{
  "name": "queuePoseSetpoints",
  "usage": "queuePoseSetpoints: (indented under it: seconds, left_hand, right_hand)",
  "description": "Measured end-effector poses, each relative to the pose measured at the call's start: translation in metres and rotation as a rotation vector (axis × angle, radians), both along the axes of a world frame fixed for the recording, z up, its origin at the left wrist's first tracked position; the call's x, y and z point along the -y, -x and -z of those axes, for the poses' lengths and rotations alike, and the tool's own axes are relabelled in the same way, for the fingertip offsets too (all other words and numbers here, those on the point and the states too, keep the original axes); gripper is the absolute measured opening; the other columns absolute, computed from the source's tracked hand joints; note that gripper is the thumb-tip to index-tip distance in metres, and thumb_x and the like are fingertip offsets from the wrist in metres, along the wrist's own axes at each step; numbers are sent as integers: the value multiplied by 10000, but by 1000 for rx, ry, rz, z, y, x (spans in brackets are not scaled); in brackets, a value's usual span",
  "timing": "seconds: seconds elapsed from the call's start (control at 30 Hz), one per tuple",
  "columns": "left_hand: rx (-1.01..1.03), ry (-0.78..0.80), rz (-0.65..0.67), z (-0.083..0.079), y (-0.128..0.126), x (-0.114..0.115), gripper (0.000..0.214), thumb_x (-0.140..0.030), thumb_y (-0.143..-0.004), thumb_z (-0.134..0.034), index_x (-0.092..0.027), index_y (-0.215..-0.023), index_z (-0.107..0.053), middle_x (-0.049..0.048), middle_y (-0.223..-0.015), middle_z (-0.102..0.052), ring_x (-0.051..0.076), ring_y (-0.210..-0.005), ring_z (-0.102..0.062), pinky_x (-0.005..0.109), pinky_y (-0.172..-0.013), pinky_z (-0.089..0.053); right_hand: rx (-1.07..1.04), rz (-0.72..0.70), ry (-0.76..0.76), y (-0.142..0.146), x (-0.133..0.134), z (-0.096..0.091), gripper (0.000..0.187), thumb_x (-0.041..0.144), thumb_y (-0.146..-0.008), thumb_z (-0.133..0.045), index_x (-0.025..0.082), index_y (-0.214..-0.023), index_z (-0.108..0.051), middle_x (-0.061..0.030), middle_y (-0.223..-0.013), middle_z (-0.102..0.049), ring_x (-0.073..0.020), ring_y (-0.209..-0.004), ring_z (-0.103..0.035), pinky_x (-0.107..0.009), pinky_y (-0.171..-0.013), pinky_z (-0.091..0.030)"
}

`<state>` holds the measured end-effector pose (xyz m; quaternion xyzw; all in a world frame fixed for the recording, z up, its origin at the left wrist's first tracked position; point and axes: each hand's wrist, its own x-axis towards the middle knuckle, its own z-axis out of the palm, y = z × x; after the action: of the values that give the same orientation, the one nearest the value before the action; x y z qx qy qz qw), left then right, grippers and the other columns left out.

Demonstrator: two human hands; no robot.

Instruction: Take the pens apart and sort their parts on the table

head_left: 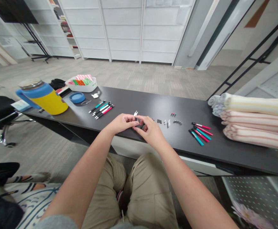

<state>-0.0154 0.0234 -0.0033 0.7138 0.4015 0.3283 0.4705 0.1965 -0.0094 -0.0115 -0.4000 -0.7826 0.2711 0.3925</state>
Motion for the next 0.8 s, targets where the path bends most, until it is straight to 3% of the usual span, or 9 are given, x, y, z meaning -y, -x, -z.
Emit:
queuePoseSetpoints:
  seconds: [0.3,0.8]
  left_hand:
    - [-92,-26,101,-3,0,0,404,-515,-914,-686,-140,-764,-671,4,-745,-645,133,-715,-568,245,-703,-429]
    - [-65,-3,123,-1,1,-2,375,-501,-928,-651,-148,-804,-674,-1,-766,-621,134,-736,-544,235,-704,-423]
  right_hand:
    - [-25,96,-32,1,-1,7,464,337,-870,-785,251,-1300,-635,-21,-974,-646,-143,-646,-552,-301,-681,-512]
    - [127,135,-29,7,0,1,450,319,-836,-804,197,-1241,-650,74,-681,-533,-133,-604,-538,-254,-631,-409]
